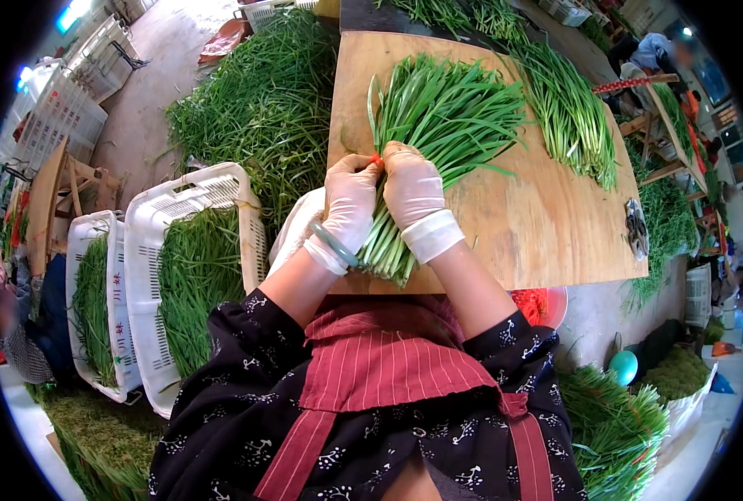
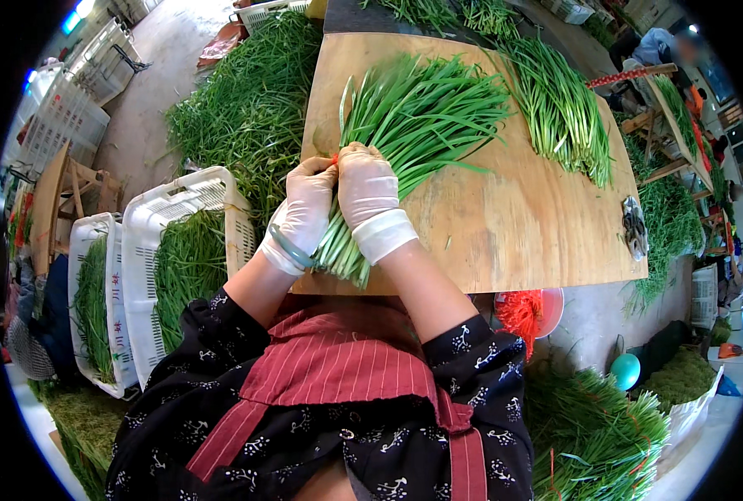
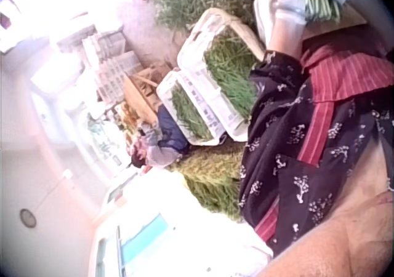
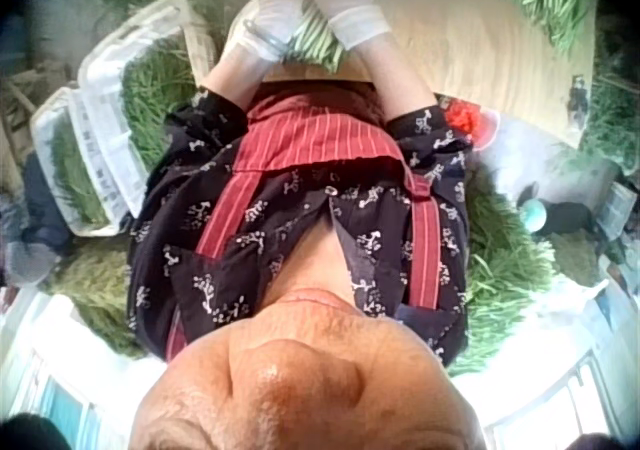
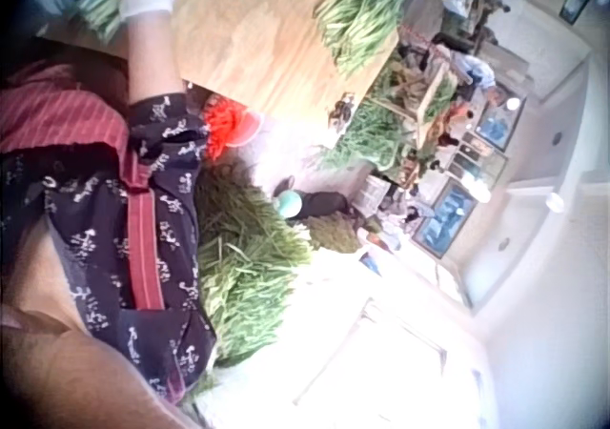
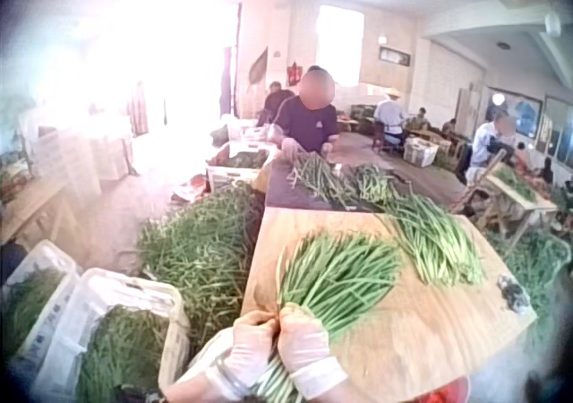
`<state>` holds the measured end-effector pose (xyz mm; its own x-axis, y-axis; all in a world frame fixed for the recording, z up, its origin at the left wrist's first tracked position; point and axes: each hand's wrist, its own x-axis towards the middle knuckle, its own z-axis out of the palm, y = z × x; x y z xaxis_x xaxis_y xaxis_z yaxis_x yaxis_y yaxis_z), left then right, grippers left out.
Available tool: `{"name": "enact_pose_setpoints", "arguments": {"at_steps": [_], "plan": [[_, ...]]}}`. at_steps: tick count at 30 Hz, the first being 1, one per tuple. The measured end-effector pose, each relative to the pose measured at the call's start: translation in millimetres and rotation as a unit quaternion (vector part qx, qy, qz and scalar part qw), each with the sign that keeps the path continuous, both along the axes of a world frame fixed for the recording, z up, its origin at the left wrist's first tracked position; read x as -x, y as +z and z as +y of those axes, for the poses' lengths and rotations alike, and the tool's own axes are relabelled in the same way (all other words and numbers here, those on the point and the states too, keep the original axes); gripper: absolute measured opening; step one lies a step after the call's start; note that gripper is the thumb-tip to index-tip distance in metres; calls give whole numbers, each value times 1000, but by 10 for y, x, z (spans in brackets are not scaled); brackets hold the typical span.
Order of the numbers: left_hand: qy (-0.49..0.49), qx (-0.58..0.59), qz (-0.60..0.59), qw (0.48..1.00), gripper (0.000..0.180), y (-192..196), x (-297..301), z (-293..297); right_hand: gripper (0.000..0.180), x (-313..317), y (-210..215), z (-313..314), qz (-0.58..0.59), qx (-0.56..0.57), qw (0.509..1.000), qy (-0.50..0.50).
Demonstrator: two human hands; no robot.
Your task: The person gathers a bundle of green chives by hand on a wooden table, aligns the ends, and wraps a red rubber band around the middle of the bundle.
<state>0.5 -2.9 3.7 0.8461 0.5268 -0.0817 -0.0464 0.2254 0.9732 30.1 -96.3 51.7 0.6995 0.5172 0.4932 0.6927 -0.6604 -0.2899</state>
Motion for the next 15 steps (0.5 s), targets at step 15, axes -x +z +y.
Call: {"name": "enact_pose_setpoints", "arguments": {"at_steps": [15], "plan": [[35, -75, 9, 997, 14, -53, -4, -14, 7, 2, 61, -25, 7, 8, 1000, 12]]}}
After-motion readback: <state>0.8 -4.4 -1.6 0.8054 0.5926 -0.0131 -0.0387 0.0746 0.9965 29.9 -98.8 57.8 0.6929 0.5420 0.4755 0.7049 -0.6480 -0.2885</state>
